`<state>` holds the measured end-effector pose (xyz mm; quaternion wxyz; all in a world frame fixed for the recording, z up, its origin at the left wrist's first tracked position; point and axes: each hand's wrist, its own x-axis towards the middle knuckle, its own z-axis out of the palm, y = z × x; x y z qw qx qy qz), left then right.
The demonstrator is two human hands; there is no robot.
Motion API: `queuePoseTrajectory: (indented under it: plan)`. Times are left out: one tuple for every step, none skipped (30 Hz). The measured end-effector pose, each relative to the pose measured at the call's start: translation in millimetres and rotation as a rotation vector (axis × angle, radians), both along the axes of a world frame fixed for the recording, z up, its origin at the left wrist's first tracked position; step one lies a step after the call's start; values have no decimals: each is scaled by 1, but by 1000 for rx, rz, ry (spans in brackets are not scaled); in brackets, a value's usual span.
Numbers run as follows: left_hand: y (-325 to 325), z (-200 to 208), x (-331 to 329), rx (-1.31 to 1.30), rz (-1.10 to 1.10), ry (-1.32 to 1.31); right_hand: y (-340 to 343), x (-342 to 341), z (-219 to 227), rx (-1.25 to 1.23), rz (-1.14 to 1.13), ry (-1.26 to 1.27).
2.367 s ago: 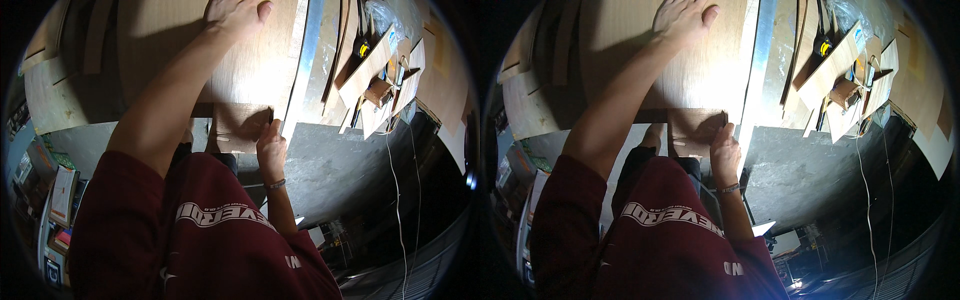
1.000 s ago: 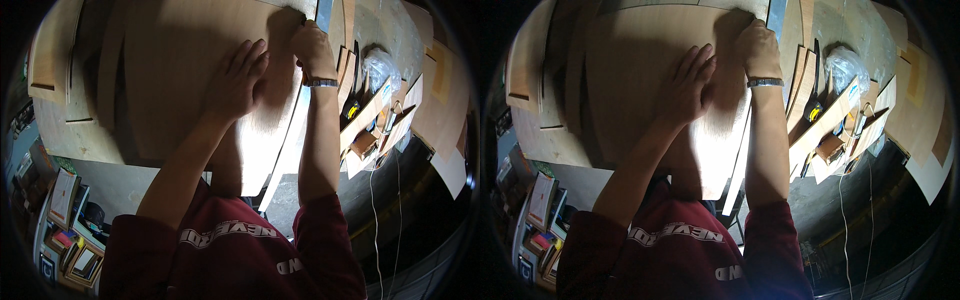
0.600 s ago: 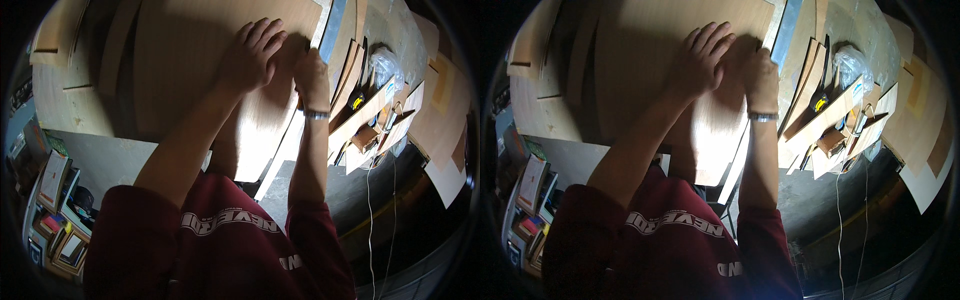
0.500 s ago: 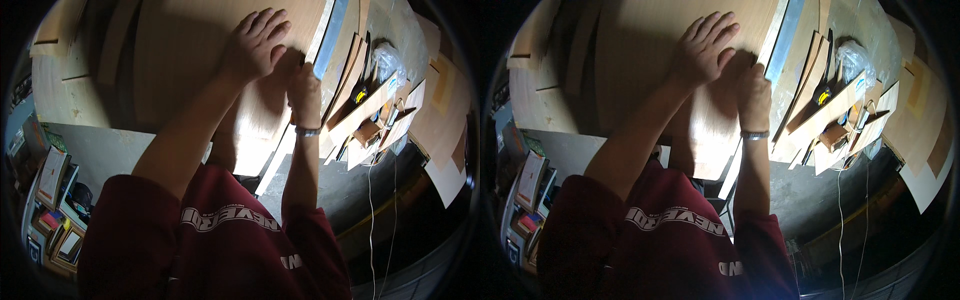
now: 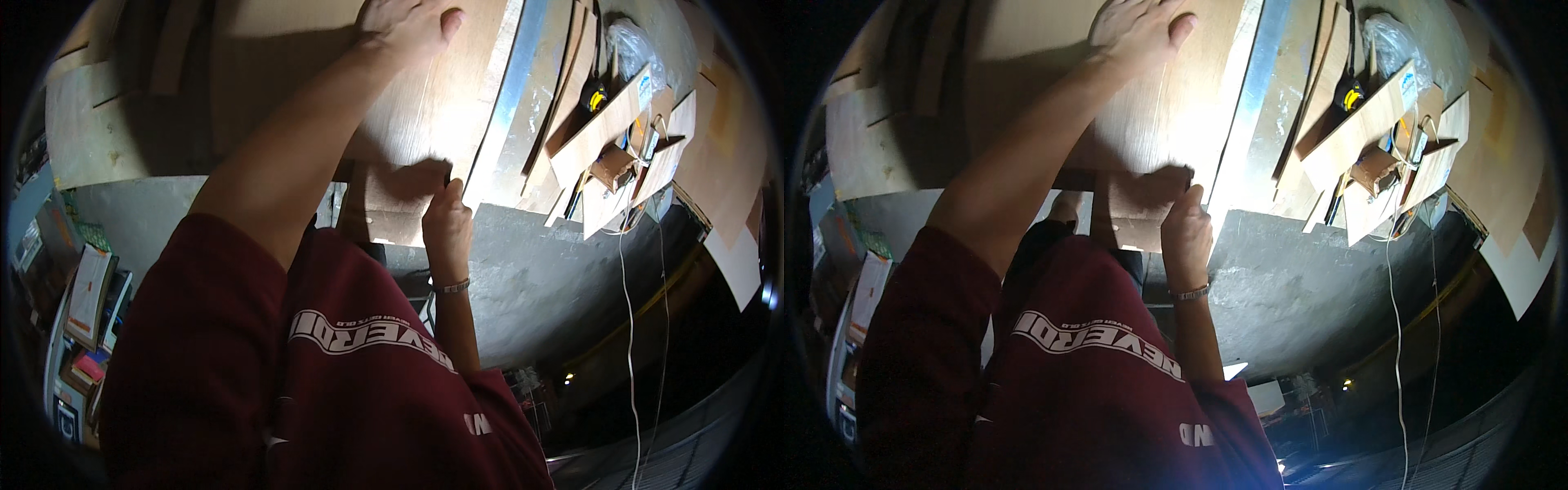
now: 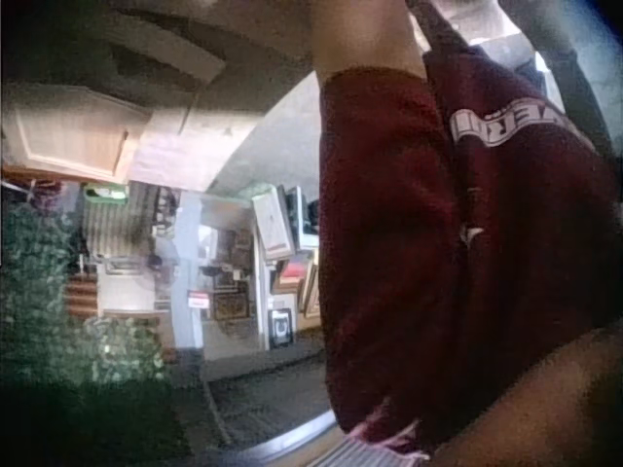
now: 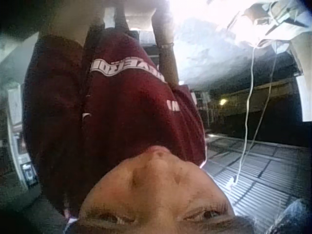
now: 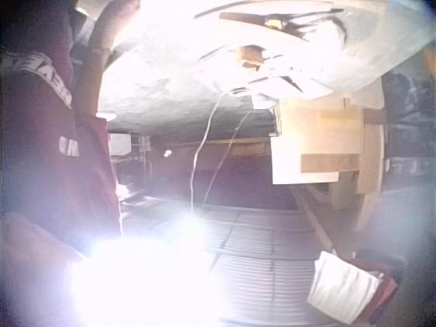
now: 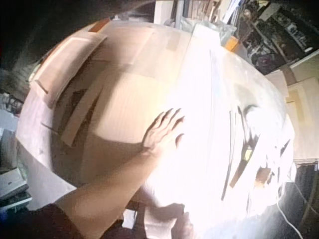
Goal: The person measures and marks a wooden board with a tape measure and pencil, then uses a utility knife and metal ruler to cut the board along the marked lines. The person handles multiple wooden pieces and tools on a cluttered workbench.
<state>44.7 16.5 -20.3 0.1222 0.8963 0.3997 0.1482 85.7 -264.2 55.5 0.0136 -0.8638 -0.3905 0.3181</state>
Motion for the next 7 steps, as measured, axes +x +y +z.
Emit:
queuePoseTrajectory:
  plan:
    - [0,-3,0,21,5,11,-3,-3,4,-18,-17,25]
    - [1,-7,0,41,11,23,-4,-3,4,-2,-20,17]
    - [3,-11,1,40,-15,-17,-8,-3,1,11,-26,10]
    - [4,-16,1,49,-8,5,-12,-3,-2,24,-32,3]
    - [5,-20,0,58,0,29,-21,-6,-7,88,-5,-12]
    - [8,-23,1,69,13,48,-29,-8,-11,77,6,-20]
    - [7,-24,5,-6,-1,113,-38,-13,-16,71,5,-30]
